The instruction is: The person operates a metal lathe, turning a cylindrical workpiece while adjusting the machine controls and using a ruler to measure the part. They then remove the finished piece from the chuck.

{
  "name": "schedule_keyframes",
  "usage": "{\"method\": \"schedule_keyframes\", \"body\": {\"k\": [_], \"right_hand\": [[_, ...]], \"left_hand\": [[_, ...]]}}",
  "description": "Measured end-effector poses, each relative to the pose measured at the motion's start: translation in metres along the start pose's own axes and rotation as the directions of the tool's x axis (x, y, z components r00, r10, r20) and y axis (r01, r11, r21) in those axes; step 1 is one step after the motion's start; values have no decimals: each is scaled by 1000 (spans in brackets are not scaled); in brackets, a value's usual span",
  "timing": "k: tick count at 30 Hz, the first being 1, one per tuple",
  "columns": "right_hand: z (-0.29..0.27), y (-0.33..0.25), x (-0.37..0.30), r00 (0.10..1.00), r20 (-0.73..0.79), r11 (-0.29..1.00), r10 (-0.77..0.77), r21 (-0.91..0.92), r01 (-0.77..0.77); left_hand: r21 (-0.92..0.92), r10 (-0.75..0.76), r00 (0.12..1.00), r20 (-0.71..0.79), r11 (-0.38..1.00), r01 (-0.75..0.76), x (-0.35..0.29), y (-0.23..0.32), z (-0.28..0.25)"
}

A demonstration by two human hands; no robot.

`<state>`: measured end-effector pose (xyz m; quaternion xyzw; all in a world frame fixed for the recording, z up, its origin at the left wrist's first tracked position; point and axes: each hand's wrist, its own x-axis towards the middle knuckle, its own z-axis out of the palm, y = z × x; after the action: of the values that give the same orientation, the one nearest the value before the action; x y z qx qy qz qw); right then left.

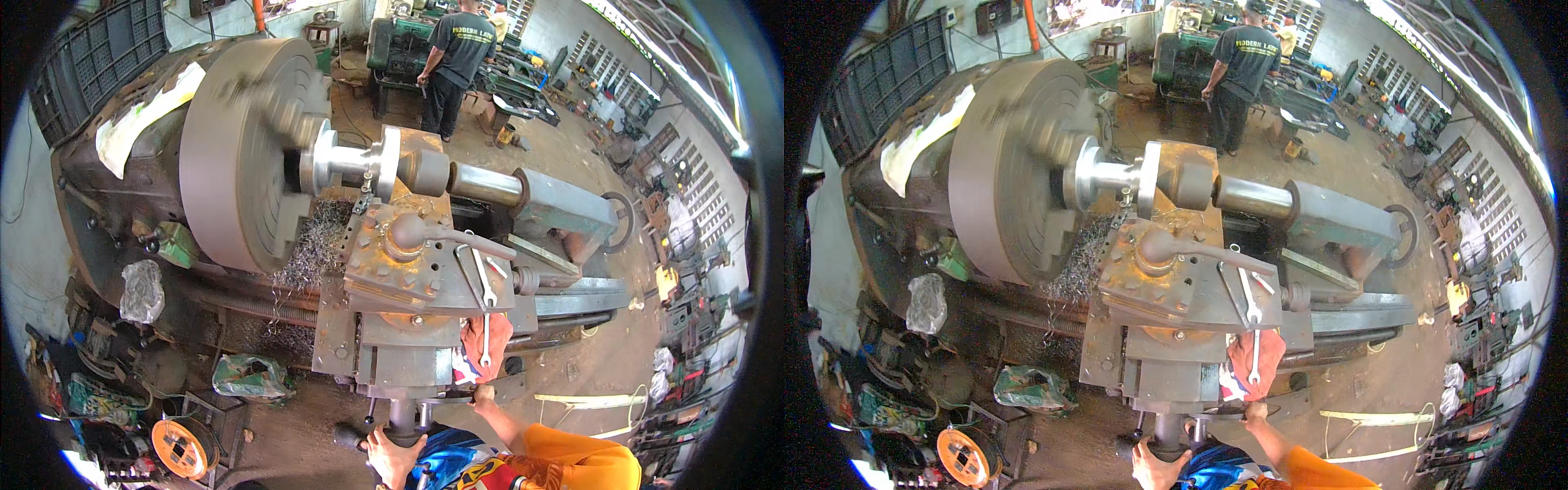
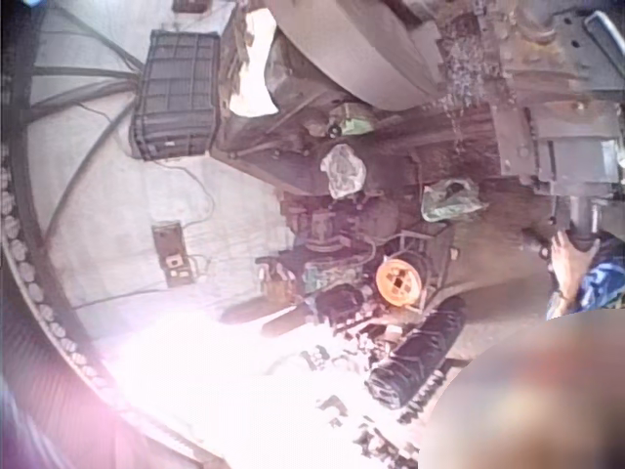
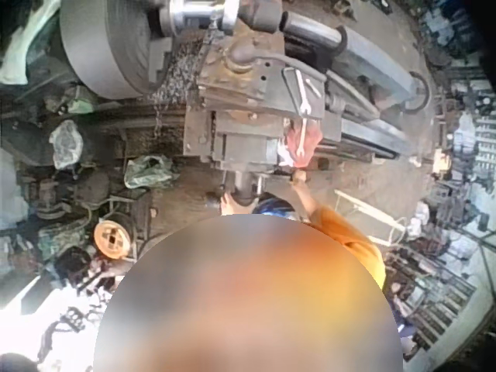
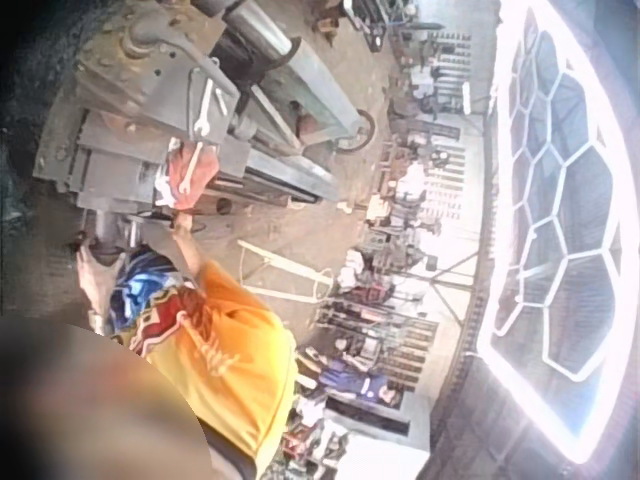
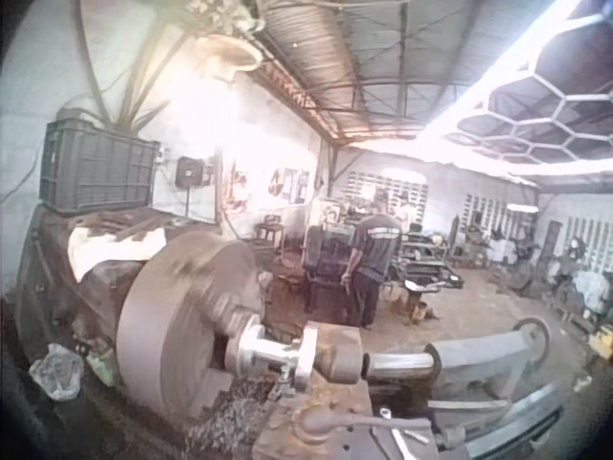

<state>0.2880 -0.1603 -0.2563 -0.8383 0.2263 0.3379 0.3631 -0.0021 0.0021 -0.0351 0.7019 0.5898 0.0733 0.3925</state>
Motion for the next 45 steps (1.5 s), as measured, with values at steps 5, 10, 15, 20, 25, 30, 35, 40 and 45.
{"method": "schedule_keyframes", "body": {"k": [5, 10, 15, 20, 25, 30, 35, 40, 45], "right_hand": [[7, 1, -7, 954, 2, 884, -301, -374, 280], [8, 31, 52, 984, 37, 841, -175, -514, 169], [20, 46, 72, 976, -143, 948, -164, -297, 116], [13, 17, 26, 959, 32, 815, -282, -519, 257], [9, -1, -5, 975, -89, 953, -204, -247, 177], [7, 11, 14, 955, 64, 852, -290, -437, 288], [-2, 28, 43, 989, 148, 986, 12, 161, -36], [6, 38, 63, 924, 210, 688, -319, -619, 379], [9, 37, 62, 983, 165, 982, 82, 156, -109]], "left_hand": [[4, -30, 999, -13, 1000, 30, -2, -2, 5], [-2, -50, 999, 2, 999, 50, -3, -1, 5], [4, -66, 998, 15, 998, 65, -4, -4, 8], [40, -52, 999, 16, 998, 51, -3, -5, 9], [47, -77, 997, 28, 996, 76, -3, -2, 7], [40, -94, 995, 39, 995, 93, -3, 1, 5], [69, -67, 998, 20, 995, 66, -4, 3, 3], [41, -82, 996, 33, 996, 80, -5, 2, 3], [61, -51, 998, 23, 997, 50, -4, 2, 3]]}}
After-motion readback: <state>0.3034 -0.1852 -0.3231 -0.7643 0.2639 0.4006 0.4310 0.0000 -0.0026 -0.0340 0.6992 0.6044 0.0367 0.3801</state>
